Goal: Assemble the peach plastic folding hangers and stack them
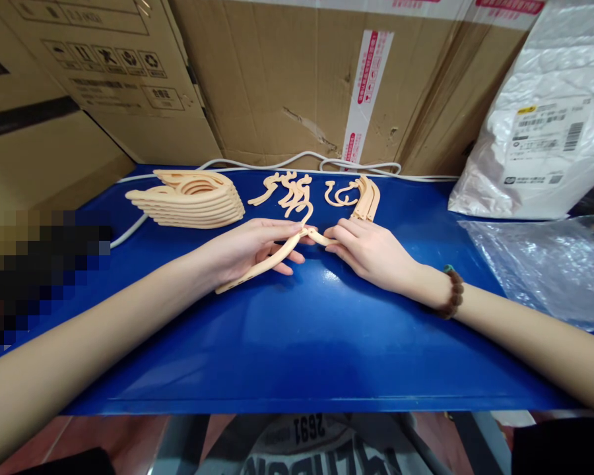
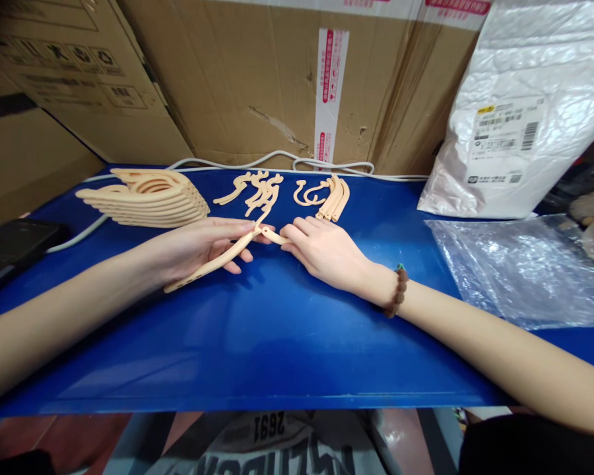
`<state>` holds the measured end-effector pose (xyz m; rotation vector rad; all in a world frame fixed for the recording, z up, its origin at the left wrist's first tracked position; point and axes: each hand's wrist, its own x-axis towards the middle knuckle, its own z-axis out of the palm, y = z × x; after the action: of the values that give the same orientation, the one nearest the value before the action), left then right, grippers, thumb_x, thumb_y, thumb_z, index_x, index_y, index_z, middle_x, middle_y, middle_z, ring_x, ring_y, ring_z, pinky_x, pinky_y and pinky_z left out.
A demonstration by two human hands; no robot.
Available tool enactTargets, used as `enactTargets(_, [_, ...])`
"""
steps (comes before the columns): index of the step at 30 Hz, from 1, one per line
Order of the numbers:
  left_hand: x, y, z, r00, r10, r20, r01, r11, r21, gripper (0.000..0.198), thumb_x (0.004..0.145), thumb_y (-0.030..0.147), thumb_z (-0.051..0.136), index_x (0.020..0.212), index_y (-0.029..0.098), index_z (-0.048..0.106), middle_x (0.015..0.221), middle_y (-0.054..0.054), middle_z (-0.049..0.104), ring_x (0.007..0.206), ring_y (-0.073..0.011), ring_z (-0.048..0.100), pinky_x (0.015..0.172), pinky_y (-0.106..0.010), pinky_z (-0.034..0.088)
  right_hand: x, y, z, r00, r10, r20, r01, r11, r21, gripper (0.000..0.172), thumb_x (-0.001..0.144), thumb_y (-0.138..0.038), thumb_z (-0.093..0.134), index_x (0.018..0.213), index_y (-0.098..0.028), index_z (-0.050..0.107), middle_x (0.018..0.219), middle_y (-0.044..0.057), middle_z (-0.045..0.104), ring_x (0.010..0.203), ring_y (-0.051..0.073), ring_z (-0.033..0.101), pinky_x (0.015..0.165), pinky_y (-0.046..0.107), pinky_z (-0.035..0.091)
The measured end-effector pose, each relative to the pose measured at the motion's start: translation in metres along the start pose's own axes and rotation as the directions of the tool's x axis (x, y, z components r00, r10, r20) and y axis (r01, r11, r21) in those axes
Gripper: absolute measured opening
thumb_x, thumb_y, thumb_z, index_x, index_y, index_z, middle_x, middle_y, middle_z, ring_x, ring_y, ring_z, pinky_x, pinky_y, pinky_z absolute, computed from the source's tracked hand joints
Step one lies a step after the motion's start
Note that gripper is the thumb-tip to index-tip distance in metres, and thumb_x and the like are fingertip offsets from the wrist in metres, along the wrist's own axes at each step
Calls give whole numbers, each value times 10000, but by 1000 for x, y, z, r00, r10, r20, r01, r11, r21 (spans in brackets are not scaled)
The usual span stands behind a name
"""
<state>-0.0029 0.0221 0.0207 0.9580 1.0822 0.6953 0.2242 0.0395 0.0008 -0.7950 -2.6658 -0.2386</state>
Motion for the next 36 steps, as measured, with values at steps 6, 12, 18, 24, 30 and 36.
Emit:
enactTargets(6, [-1, 0, -1, 1000, -3, 9, 3, 999, 36, 187, 893, 214, 619, 1014, 177, 758, 1060, -92, 713, 639, -109, 656, 474, -177, 588, 0, 1, 0, 1000, 5, 8, -5, 998, 60, 309, 1025, -335, 357, 1066, -140, 592, 922, 77, 635, 819, 182, 552, 730, 297, 401])
enactTargets(12, [1, -2, -2, 1000, 0, 31, -1, 1000, 31, 208, 882, 228, 636, 1049, 195, 756, 802, -64, 701, 619, -119, 638, 469, -174, 582, 0, 3, -1, 998, 27, 49, -30, 998, 46, 329, 1024, -357, 349, 1063, -146, 599, 938, 78, 621, 833, 190, 537, 755, 311, 384])
enactTargets(18, [2, -3, -6, 997, 13, 70, -17, 999, 46, 211, 863, 249, 665, 1050, 209, 754, 946, -71, 721, 648, -114, 645, 477, -167, 579, 0, 3, -1, 999, -1, 54, -2, 998, 65, 332, 1027, -352, 335, 1062, -155, 601, 943, 74, 620, 827, 186, 520, 780, 319, 371])
enactTargets(24, [3, -6, -6, 997, 33, 70, -37, 998, 50, 168, 870, 229, 653, 992, 178, 756, 939, -84, 738, 723, -134, 677, 539, -172, 580, 0, 2, -2, 999, -16, 40, 12, 996, 85, 325, 1025, -350, 347, 1047, -147, 601, 930, 77, 634, 817, 179, 529, 739, 303, 370])
enactTargets(30, [2, -9, -5, 996, 74, 43, -77, 993, 88, 189, 856, 299, 690, 969, 158, 747, 855, -81, 740, 694, -134, 681, 612, -202, 587, -1, 1, -4, 999, -36, 21, 35, 996, 77, 325, 1027, -345, 347, 1024, -150, 607, 910, 66, 641, 807, 170, 540, 687, 283, 369])
enactTargets(36, [2, -11, -4, 992, 117, 36, -121, 984, 131, 177, 854, 297, 692, 948, 158, 748, 845, -74, 736, 722, -142, 680, 638, -215, 595, -1, -1, -4, 999, -43, 11, 42, 996, 77, 332, 1030, -345, 348, 1007, -146, 612, 889, 63, 650, 801, 166, 552, 683, 279, 371])
